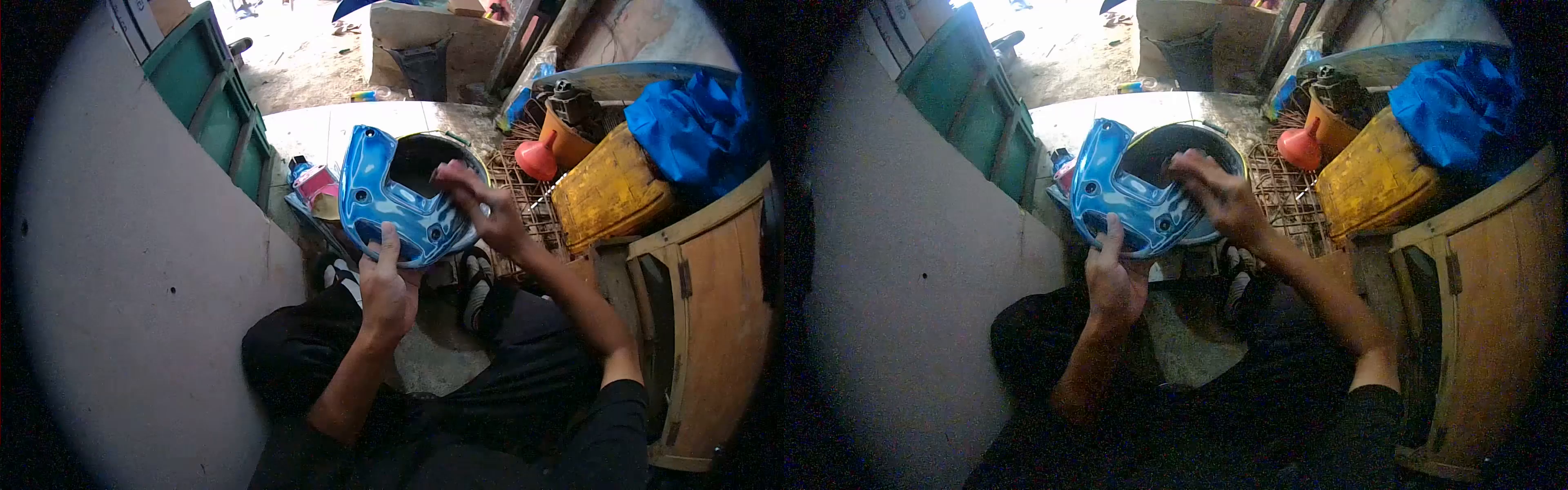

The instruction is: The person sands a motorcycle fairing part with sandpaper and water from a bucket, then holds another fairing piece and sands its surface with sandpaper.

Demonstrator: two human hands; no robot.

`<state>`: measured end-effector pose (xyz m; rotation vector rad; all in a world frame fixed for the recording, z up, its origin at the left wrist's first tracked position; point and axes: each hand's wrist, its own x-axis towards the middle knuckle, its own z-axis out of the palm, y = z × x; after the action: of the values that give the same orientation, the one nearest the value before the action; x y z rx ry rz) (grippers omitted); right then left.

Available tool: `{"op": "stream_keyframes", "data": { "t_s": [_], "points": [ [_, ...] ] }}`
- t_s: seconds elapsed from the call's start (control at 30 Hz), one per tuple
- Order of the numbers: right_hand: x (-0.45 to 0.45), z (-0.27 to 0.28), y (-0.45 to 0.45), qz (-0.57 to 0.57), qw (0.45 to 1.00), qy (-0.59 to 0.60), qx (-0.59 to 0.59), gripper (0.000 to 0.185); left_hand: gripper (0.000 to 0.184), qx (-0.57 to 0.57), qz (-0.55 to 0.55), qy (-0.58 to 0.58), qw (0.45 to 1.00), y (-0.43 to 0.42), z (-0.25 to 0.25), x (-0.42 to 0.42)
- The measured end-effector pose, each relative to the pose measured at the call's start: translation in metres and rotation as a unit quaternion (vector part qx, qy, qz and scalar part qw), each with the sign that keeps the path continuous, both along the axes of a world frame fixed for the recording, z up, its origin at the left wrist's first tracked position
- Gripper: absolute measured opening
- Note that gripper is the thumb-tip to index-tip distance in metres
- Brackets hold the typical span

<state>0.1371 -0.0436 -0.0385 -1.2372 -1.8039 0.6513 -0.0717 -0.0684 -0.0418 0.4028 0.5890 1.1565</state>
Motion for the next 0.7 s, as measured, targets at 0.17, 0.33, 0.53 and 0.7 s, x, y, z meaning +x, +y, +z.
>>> {"op": "stream_keyframes", "data": {
  "t_s": [0.17,0.33,0.53,0.7],
  "points": [
    [-0.009,0.01,-0.014,0.126,0.98,-0.131,0.083,0.036,0.032,-0.012,0.019,-0.01,1.0,0.002,0.0,-0.001],
    [0.0,0.001,-0.002,0.03,0.998,-0.036,0.037,0.033,0.031,-0.019,0.017,0.012,1.0,-0.002,-0.002,0.0],
    [0.004,0.004,-0.002,-0.033,0.999,-0.004,-0.032,0.035,0.028,-0.018,0.019,-0.01,1.0,-0.002,0.01,0.001],
    [-0.006,0.007,-0.011,0.12,0.988,-0.076,0.067,0.035,0.026,-0.033,0.036,-0.001,0.999,0.001,0.01,-0.004]
  ]
}}
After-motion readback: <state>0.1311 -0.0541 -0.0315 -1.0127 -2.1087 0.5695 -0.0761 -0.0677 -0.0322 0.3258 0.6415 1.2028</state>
